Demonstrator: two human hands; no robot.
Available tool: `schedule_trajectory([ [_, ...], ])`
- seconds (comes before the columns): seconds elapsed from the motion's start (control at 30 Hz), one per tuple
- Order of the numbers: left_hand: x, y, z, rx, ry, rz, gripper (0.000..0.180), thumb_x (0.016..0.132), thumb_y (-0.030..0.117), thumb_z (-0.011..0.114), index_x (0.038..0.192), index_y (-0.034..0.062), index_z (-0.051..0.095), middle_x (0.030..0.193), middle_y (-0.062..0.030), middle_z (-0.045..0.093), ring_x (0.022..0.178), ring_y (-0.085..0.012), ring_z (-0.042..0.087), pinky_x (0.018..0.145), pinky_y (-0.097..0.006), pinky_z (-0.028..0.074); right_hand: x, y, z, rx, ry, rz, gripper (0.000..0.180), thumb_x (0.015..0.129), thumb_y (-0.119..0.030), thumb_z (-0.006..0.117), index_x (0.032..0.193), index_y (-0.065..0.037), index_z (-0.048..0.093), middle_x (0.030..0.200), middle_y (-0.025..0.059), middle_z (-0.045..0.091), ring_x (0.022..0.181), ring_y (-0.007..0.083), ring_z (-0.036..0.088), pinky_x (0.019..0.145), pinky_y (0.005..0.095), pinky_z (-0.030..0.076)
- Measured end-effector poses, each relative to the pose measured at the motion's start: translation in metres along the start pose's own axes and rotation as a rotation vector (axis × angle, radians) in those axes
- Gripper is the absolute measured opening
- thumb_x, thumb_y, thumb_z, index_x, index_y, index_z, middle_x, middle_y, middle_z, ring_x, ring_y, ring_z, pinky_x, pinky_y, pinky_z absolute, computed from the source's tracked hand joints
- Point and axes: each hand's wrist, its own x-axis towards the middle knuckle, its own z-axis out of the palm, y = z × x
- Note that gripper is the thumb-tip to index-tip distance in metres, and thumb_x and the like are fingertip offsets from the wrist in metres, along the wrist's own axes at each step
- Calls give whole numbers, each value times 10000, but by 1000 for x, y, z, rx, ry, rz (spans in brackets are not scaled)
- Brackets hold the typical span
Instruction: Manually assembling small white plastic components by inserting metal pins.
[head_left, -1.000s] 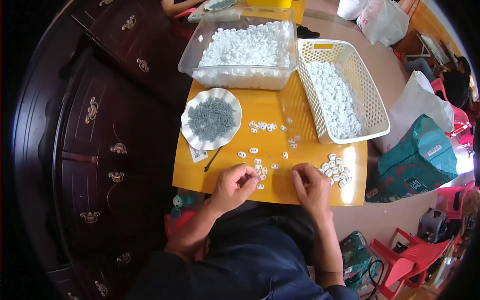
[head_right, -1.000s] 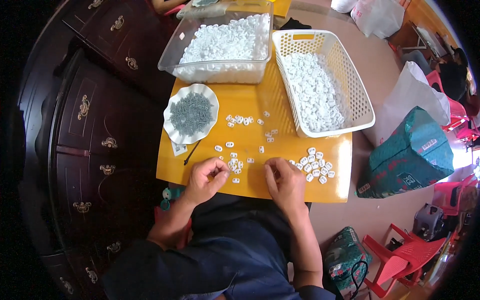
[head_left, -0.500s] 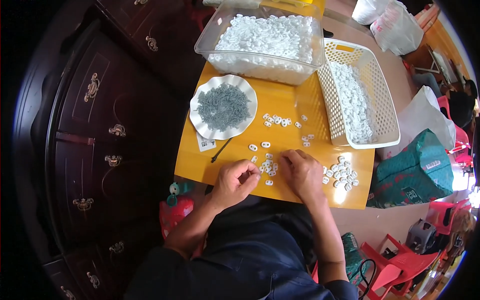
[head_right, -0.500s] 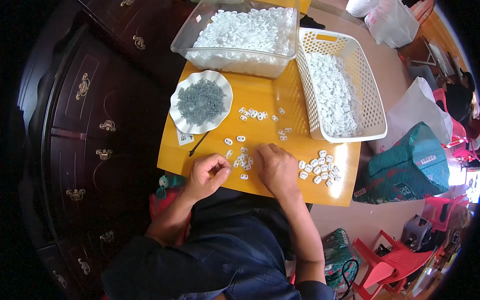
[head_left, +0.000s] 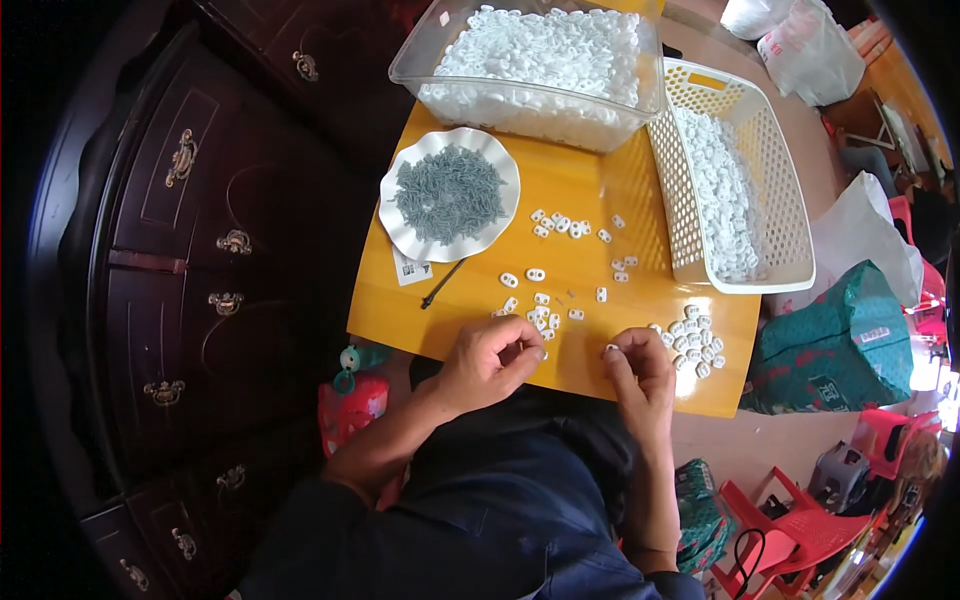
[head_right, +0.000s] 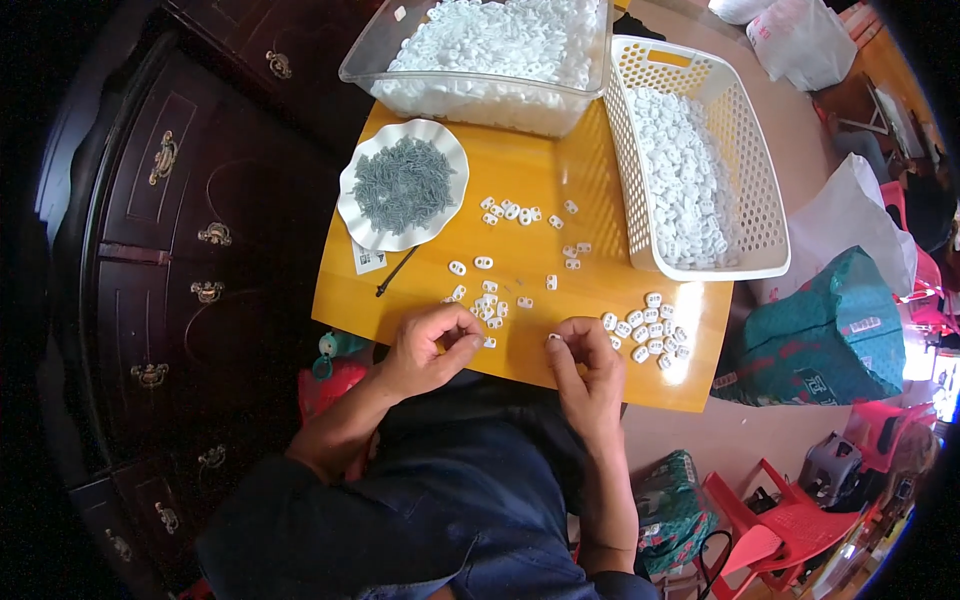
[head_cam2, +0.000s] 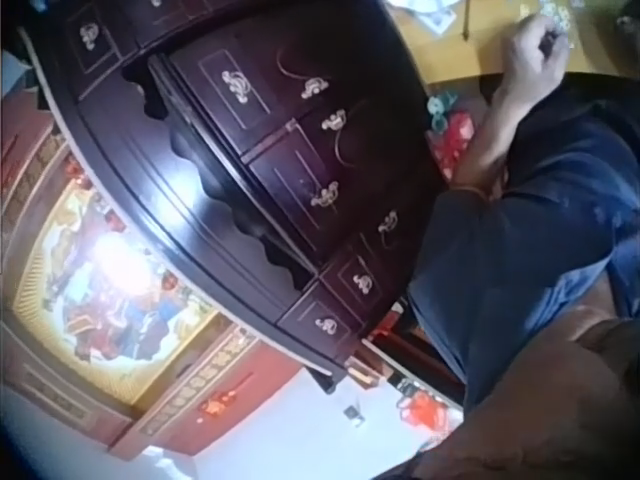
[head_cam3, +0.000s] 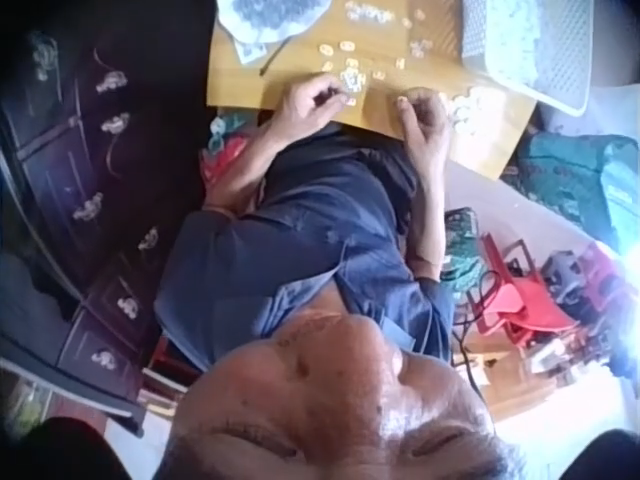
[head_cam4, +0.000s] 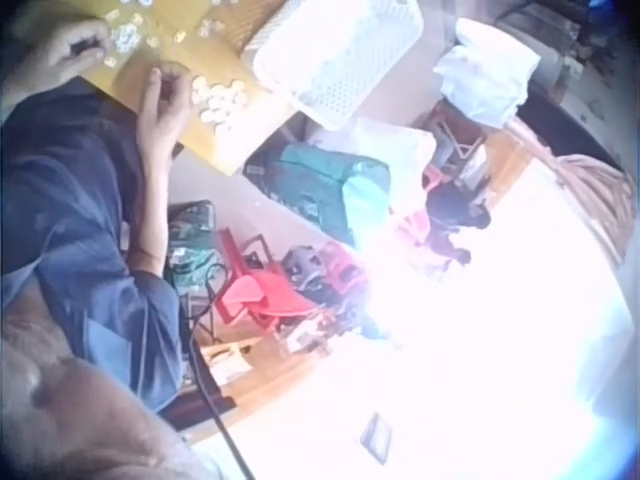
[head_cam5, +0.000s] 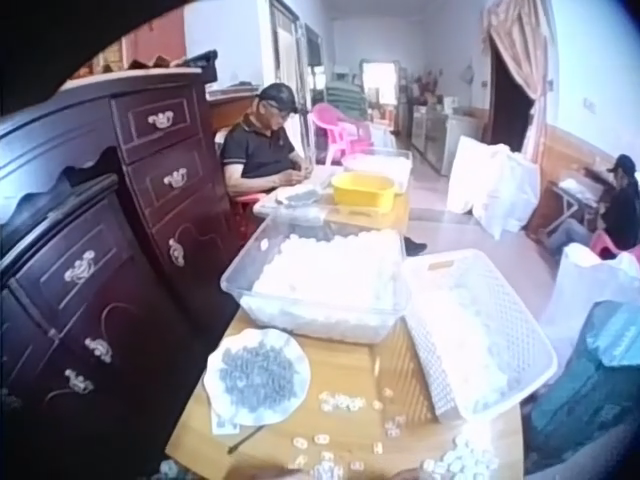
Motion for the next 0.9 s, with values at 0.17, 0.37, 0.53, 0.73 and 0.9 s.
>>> schedule_trajectory([
  [0.17,4,5,14,-11,-62,38,49,924,25,699,923,12,651,758,-42,654,624,-101,615,567,-266,483,-9,14,8,300,-8,-9,78,1028,-20,624,1106,-16,632,968,12,680,805,68,605,750,224,511],
  [0.37,9,16,23,12,-87,50,42,935,27,698,932,17,657,772,-46,646,640,-108,607,579,-268,478,-15,21,13,408,-28,31,142,1029,-24,634,1168,2,651,1055,32,707,881,78,631,809,234,534],
  [0.53,10,18,28,28,-119,52,63,975,64,683,972,4,666,815,-17,644,686,-62,580,620,-241,480,-18,28,9,592,-119,83,146,1040,-37,625,1168,25,654,1021,61,721,873,107,644,822,252,550],
  [0.73,18,29,37,26,-106,81,53,978,52,672,963,1,671,807,-29,665,670,-69,592,600,-233,475,-18,25,7,570,-128,88,152,1067,-93,598,1132,27,663,984,66,726,847,107,646,789,246,550],
  [0.9,21,34,42,50,-120,112,50,971,35,667,952,-12,663,823,-58,698,679,-95,646,603,-245,503,-19,25,7,590,-84,98,148,1068,-91,594,1126,28,661,969,62,730,824,95,649,778,239,550],
])
